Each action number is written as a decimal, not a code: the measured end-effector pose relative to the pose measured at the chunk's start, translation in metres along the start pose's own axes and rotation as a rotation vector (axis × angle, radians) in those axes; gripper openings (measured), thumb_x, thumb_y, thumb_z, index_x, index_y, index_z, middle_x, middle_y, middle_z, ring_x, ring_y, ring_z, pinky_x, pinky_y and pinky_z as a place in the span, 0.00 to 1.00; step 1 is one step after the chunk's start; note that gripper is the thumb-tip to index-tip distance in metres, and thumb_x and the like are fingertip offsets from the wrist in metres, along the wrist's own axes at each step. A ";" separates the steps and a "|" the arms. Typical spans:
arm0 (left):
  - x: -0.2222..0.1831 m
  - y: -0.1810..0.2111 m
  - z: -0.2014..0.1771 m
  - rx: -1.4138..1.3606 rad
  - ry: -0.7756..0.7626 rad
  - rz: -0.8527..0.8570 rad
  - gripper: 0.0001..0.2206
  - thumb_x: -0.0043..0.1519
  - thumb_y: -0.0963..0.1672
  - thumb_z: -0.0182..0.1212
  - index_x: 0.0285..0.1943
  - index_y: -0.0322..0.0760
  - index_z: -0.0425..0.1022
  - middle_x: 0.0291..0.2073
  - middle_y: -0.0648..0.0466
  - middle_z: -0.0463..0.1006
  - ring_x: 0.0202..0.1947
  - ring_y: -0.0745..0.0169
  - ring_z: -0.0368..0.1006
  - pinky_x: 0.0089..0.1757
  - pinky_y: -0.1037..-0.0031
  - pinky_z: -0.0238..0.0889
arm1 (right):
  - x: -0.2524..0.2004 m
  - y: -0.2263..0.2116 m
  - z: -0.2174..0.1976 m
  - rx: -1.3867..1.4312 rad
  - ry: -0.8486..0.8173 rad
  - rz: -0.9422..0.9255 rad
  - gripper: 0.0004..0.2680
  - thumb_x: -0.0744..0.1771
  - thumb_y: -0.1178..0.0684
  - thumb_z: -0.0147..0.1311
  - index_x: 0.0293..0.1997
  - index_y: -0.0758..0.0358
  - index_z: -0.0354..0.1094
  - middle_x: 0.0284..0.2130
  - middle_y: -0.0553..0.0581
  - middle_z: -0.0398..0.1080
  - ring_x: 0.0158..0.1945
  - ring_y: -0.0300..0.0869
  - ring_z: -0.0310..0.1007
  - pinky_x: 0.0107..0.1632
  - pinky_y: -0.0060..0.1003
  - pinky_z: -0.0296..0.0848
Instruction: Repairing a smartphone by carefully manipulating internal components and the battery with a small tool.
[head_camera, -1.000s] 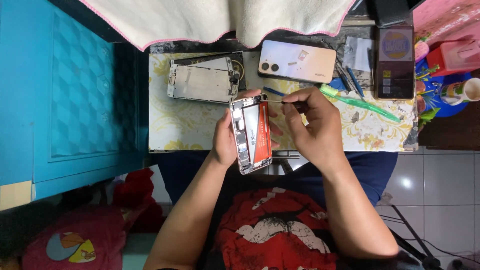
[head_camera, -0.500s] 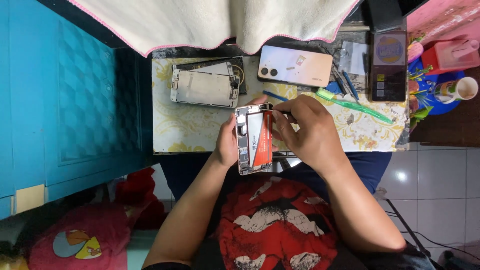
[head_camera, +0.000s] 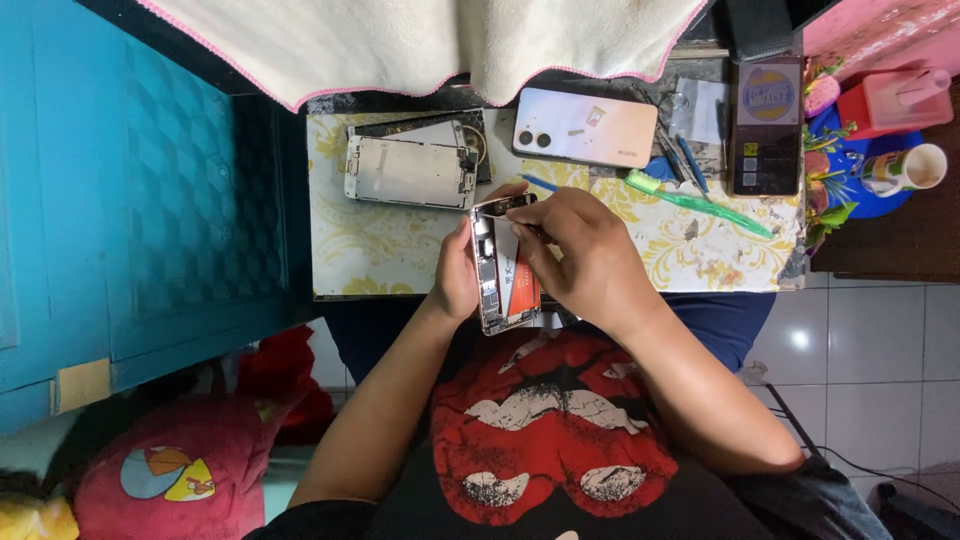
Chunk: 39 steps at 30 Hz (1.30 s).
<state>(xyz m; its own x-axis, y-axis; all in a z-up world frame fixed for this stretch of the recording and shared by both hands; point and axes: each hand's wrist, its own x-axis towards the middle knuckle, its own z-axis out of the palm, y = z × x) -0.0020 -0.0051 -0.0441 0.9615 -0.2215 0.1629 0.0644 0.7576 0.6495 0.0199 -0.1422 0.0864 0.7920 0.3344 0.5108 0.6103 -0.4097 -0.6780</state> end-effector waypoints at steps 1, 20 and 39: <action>0.000 0.001 0.000 0.001 0.002 0.001 0.28 0.73 0.53 0.32 0.75 0.30 0.54 0.70 0.37 0.61 0.68 0.45 0.62 0.65 0.54 0.57 | 0.000 0.001 0.001 0.002 -0.002 -0.001 0.02 0.66 0.67 0.60 0.40 0.73 0.75 0.23 0.59 0.67 0.25 0.48 0.71 0.29 0.38 0.72; 0.005 0.008 -0.011 0.016 -0.032 -0.020 0.28 0.73 0.53 0.31 0.77 0.31 0.51 0.63 0.34 0.69 0.62 0.47 0.69 0.61 0.57 0.62 | 0.007 0.005 0.001 -0.052 -0.078 -0.002 0.04 0.66 0.66 0.62 0.43 0.70 0.78 0.24 0.59 0.67 0.25 0.49 0.70 0.30 0.40 0.70; -0.013 -0.027 -0.038 -0.003 0.079 -0.173 0.25 0.75 0.53 0.37 0.77 0.37 0.56 0.70 0.36 0.64 0.63 0.49 0.69 0.62 0.58 0.61 | 0.036 -0.012 -0.004 -0.409 -0.371 -0.025 0.09 0.73 0.54 0.50 0.37 0.61 0.74 0.25 0.54 0.69 0.31 0.44 0.74 0.39 0.35 0.73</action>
<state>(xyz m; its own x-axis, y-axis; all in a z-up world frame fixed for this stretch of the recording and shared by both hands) -0.0057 0.0009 -0.0919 0.9540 -0.2998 -0.0094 0.2310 0.7143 0.6606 0.0415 -0.1290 0.1153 0.7631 0.5947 0.2528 0.6442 -0.6694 -0.3699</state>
